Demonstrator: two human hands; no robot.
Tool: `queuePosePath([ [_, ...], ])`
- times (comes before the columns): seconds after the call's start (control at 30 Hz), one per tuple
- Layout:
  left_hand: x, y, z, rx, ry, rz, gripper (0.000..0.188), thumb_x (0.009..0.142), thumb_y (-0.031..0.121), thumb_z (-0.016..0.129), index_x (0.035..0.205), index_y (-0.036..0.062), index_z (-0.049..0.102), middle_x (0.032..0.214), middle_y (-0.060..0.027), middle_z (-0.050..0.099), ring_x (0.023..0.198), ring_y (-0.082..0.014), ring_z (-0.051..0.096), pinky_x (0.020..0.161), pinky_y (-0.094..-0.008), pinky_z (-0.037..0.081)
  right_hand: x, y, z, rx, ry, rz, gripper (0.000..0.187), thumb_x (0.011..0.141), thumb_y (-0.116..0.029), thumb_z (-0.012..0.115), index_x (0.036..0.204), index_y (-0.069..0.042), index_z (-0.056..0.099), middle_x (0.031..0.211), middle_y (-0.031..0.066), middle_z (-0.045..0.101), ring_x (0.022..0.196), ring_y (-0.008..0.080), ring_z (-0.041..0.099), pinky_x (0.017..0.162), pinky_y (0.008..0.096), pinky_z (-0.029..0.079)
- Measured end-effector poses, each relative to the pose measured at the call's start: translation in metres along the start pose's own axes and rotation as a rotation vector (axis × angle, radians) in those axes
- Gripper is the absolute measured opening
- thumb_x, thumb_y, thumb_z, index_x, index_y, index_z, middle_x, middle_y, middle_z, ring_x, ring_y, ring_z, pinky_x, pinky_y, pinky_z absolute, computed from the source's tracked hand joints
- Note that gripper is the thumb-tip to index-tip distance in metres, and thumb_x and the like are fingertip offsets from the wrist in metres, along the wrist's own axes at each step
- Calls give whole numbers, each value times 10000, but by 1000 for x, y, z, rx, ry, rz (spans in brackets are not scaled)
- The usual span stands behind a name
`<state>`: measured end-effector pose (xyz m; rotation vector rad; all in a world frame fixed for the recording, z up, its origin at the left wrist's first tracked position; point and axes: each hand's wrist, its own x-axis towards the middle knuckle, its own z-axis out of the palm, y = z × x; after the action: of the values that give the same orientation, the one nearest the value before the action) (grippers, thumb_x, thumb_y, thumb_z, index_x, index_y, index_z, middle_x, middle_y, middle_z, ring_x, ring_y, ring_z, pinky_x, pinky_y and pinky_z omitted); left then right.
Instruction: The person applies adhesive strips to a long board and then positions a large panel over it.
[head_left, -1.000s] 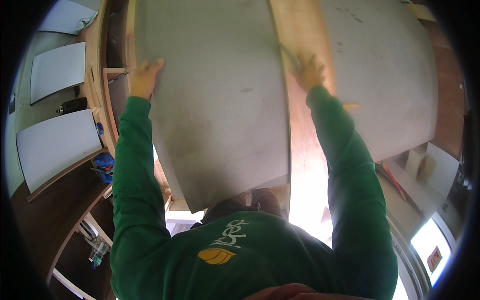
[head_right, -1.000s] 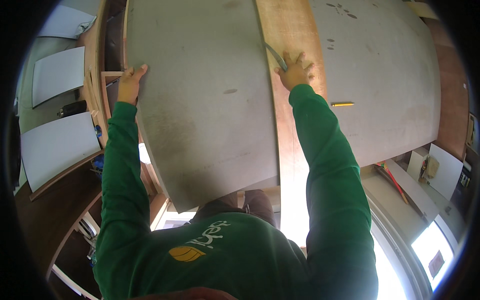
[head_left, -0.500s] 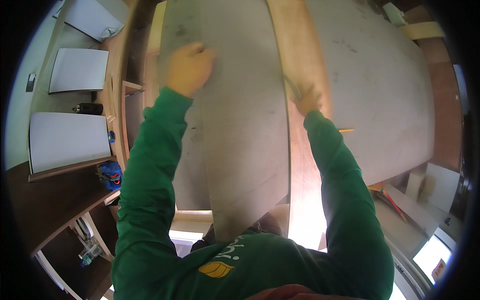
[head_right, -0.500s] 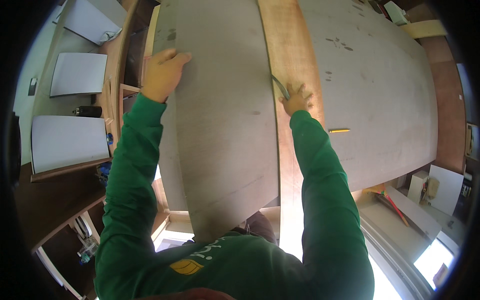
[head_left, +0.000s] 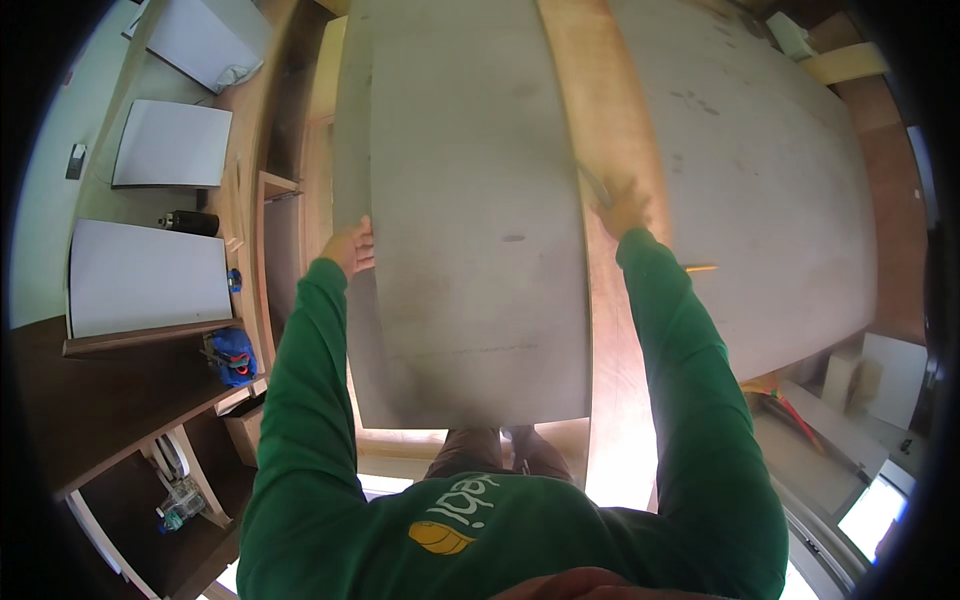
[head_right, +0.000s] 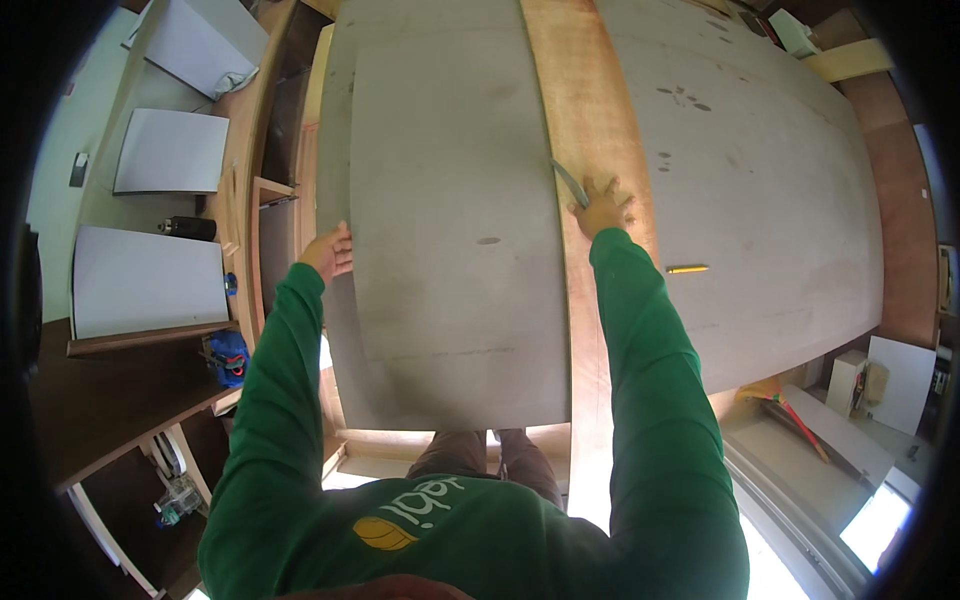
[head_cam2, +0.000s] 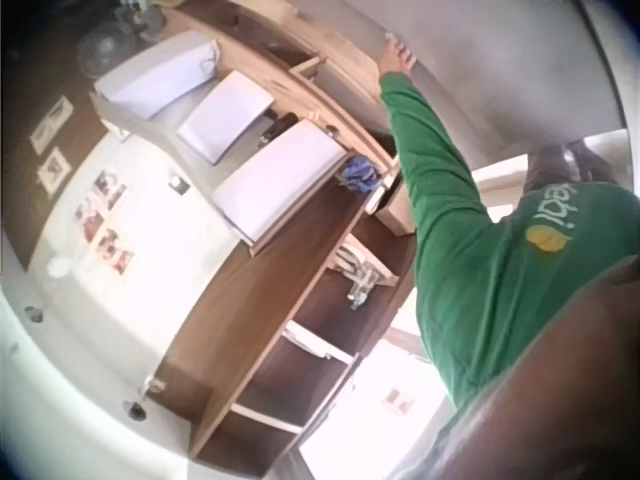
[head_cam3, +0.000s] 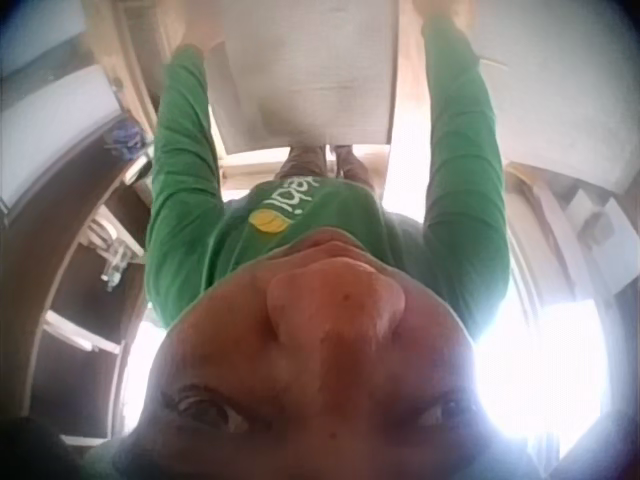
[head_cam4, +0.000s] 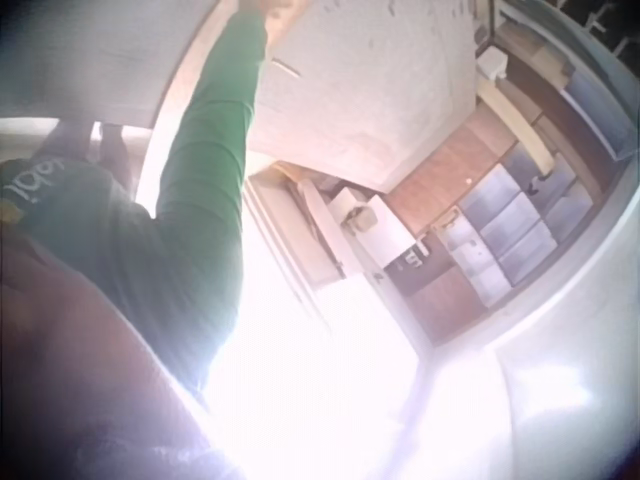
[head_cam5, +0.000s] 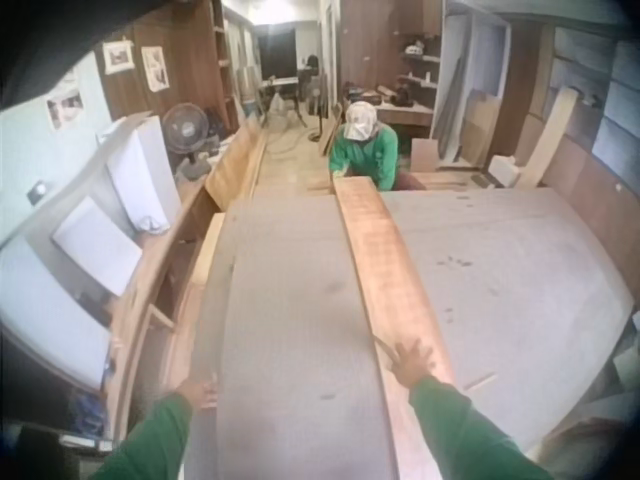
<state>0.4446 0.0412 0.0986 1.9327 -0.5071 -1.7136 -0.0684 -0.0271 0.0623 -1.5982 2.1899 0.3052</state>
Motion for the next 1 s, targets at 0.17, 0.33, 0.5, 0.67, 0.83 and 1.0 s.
queuePosePath([
  [0.17,-25,-22,28,184,-19,152,466,856,358,706,1126,-11,615,1016,-76,650,883,-176,622,770,-351,497,2,15,11,4,5,-10,693,916,-480,574,1509,-378,233,1612,126,20,1415,553,10,1079,713,215],
  [0.33,-82,47,21,236,34,410,470,805,293,723,1151,-6,615,1013,-63,651,932,-179,597,808,-325,467,8,9,22,22,5,-82,711,905,-478,580,1513,-352,235,1608,138,42,1415,551,18,1082,710,216],
  [0.5,-168,115,24,104,47,788,245,829,213,683,872,-28,669,733,7,582,659,-122,547,641,-287,452,24,69,21,-7,191,-234,707,903,-460,587,1512,-317,260,1597,176,79,1434,494,89,1101,669,210],
  [0.67,-218,159,-6,1111,295,1351,215,822,196,639,912,6,684,741,-80,633,723,-184,587,688,-327,470,-115,60,-6,464,336,-378,659,903,-362,627,1478,-190,355,1475,245,357,1408,406,273,1121,473,305],
  [0.83,-254,177,82,1153,226,978,236,821,218,612,895,-5,646,774,-198,614,706,-357,583,666,-416,460,-288,185,-7,831,328,-188,570,868,-199,695,1351,-1,469,1265,256,556,1164,373,545,966,416,434],
  [1.0,-265,152,34,1130,397,1315,282,791,234,665,801,-39,597,735,-232,575,720,-371,552,668,-450,428,-447,276,37,860,263,60,521,864,-239,675,1294,8,517,1177,248,607,1086,382,586,916,429,465],
])
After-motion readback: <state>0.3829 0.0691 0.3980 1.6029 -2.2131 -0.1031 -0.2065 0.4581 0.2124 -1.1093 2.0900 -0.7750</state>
